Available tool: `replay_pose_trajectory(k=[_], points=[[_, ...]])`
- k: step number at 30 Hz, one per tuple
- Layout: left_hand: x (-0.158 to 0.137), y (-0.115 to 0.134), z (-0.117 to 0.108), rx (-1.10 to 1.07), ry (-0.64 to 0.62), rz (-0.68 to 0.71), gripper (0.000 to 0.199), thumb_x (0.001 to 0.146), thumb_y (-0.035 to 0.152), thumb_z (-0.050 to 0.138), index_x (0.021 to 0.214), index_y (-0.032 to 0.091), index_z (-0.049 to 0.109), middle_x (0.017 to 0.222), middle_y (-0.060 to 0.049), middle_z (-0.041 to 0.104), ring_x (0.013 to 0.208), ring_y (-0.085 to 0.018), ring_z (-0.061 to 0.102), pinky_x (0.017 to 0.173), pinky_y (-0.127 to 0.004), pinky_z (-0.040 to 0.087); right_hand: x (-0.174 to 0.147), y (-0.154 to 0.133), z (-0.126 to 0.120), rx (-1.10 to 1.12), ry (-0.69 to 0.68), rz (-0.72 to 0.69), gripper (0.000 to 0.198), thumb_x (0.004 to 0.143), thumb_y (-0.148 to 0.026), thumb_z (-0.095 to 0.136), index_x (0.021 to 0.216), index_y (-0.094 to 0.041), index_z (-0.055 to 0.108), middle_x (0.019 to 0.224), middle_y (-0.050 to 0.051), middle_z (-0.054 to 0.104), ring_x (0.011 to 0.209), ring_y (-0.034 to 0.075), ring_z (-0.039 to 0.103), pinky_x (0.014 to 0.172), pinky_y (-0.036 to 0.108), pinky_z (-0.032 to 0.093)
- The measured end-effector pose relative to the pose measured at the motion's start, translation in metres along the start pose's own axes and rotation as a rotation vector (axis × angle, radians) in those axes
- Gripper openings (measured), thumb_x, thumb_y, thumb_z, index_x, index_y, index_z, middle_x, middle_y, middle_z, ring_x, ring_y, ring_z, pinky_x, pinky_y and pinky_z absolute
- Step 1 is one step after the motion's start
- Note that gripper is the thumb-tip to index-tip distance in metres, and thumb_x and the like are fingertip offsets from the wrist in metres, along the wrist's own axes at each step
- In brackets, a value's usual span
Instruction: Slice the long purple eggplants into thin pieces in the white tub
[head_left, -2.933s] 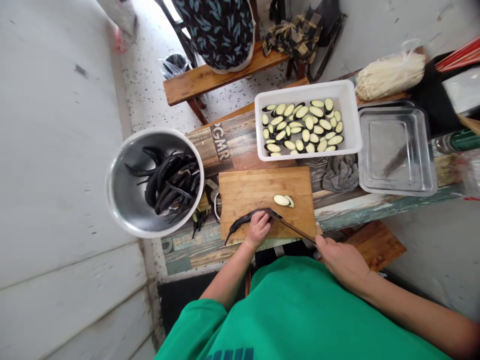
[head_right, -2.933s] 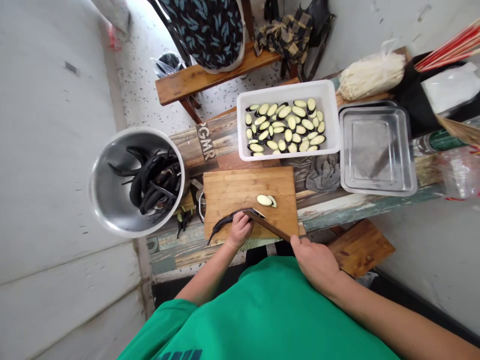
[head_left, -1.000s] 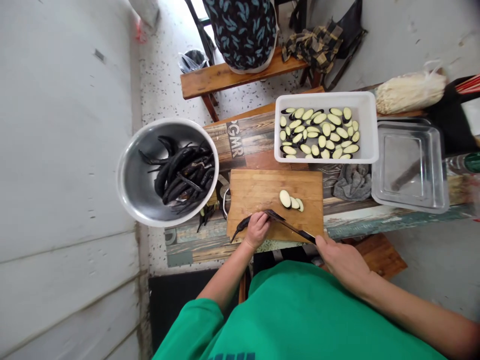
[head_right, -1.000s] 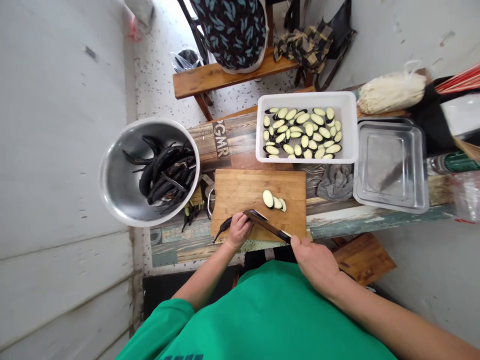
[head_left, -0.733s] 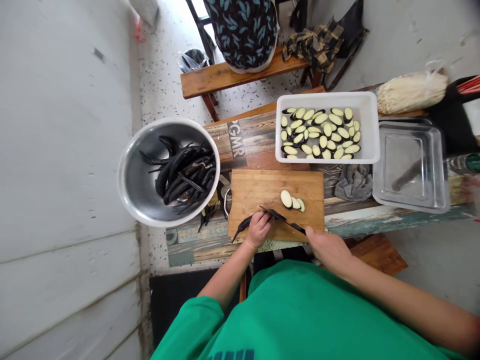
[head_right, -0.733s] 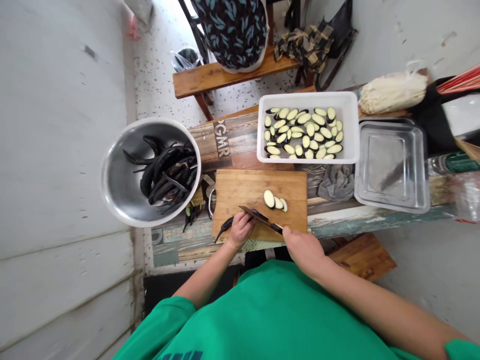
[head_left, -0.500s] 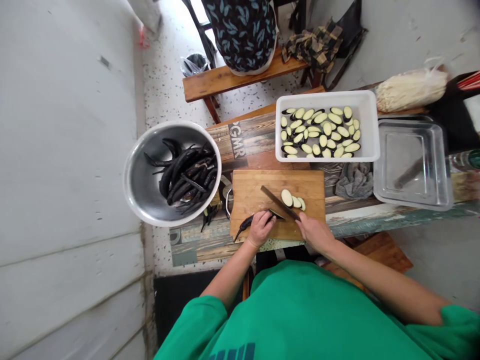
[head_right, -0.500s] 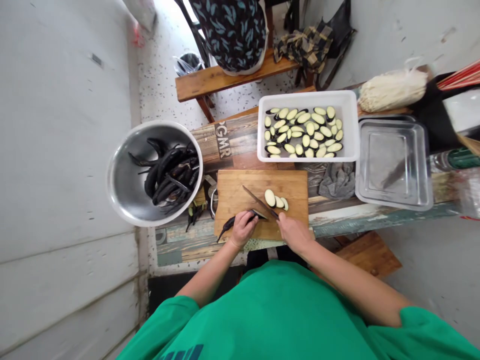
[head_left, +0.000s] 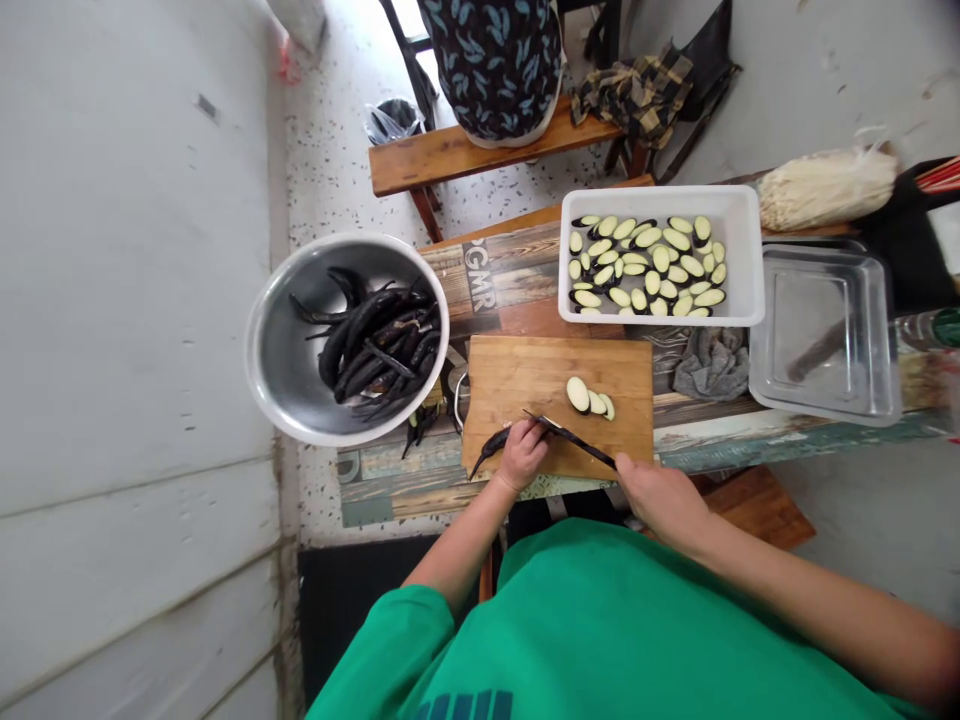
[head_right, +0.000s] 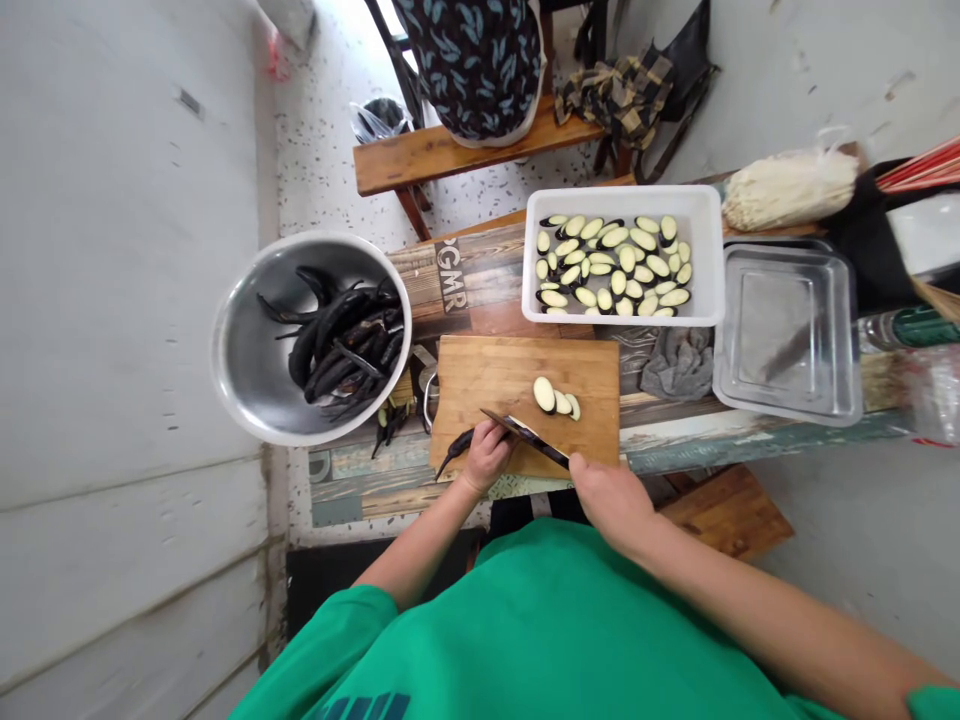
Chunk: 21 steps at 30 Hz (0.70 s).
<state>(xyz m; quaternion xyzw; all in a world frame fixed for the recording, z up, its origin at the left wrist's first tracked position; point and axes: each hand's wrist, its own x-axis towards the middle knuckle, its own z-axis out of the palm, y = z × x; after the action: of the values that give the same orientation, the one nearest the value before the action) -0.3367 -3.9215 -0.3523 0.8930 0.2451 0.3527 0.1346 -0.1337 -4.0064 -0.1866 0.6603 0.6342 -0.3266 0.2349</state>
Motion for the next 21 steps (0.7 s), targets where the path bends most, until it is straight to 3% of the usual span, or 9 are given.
replay_pose_trajectory(k=[5, 8, 11, 17, 21], points=[[0.001, 0.002, -0.001, -0.003, -0.009, -0.004, 0.010, 0.091, 0.014, 0.056, 0.090, 0.018, 0.065, 0.102, -0.007, 0.066, 0.104, -0.020, 0.056, 0.085, -0.037, 0.052, 0.050, -0.022, 0.002, 0.050, 0.100, -0.025, 0.032, 0.097, -0.023, 0.025, 0.110, -0.014, 0.054, 0.093, 0.015, 0.071, 0.082, 0.025, 0.070, 0.063, 0.030, 0.045], [0.001, 0.003, -0.003, -0.001, -0.009, -0.036, 0.013, 0.093, 0.016, 0.053, 0.091, 0.018, 0.066, 0.102, -0.007, 0.065, 0.105, -0.019, 0.056, 0.085, -0.035, 0.051, 0.060, -0.020, 0.002, 0.089, 0.148, 0.019, 0.039, 0.099, -0.031, 0.021, 0.118, -0.015, 0.052, 0.096, 0.013, 0.071, 0.083, 0.024, 0.069, 0.062, 0.029, 0.044], [-0.002, 0.004, -0.003, 0.013, -0.025, -0.046, 0.014, 0.093, 0.016, 0.053, 0.093, 0.019, 0.067, 0.102, -0.007, 0.065, 0.107, -0.019, 0.056, 0.087, -0.035, 0.050, 0.047, -0.010, 0.000, 0.066, 0.170, 0.031, 0.039, 0.099, -0.031, 0.022, 0.121, -0.015, 0.050, 0.097, 0.013, 0.071, 0.081, 0.023, 0.069, 0.061, 0.028, 0.043], [-0.008, 0.002, -0.001, 0.034, 0.005, -0.059, 0.014, 0.091, 0.016, 0.057, 0.080, 0.019, 0.065, 0.099, -0.006, 0.068, 0.105, -0.020, 0.057, 0.087, -0.037, 0.046, 0.000, -0.005, -0.007, -0.029, 0.068, -0.041, 0.030, 0.093, -0.011, 0.029, 0.104, -0.015, 0.057, 0.087, 0.013, 0.069, 0.074, 0.022, 0.067, 0.058, 0.027, 0.041], [-0.012, 0.001, 0.001, -0.012, -0.006, -0.068, 0.013, 0.091, 0.015, 0.056, 0.082, 0.018, 0.064, 0.102, -0.007, 0.067, 0.105, -0.020, 0.056, 0.087, -0.037, 0.048, -0.006, 0.005, 0.000, -0.007, 0.056, -0.048, 0.028, 0.093, -0.014, 0.030, 0.100, -0.016, 0.058, 0.084, 0.010, 0.069, 0.070, 0.020, 0.065, 0.056, 0.027, 0.041]])
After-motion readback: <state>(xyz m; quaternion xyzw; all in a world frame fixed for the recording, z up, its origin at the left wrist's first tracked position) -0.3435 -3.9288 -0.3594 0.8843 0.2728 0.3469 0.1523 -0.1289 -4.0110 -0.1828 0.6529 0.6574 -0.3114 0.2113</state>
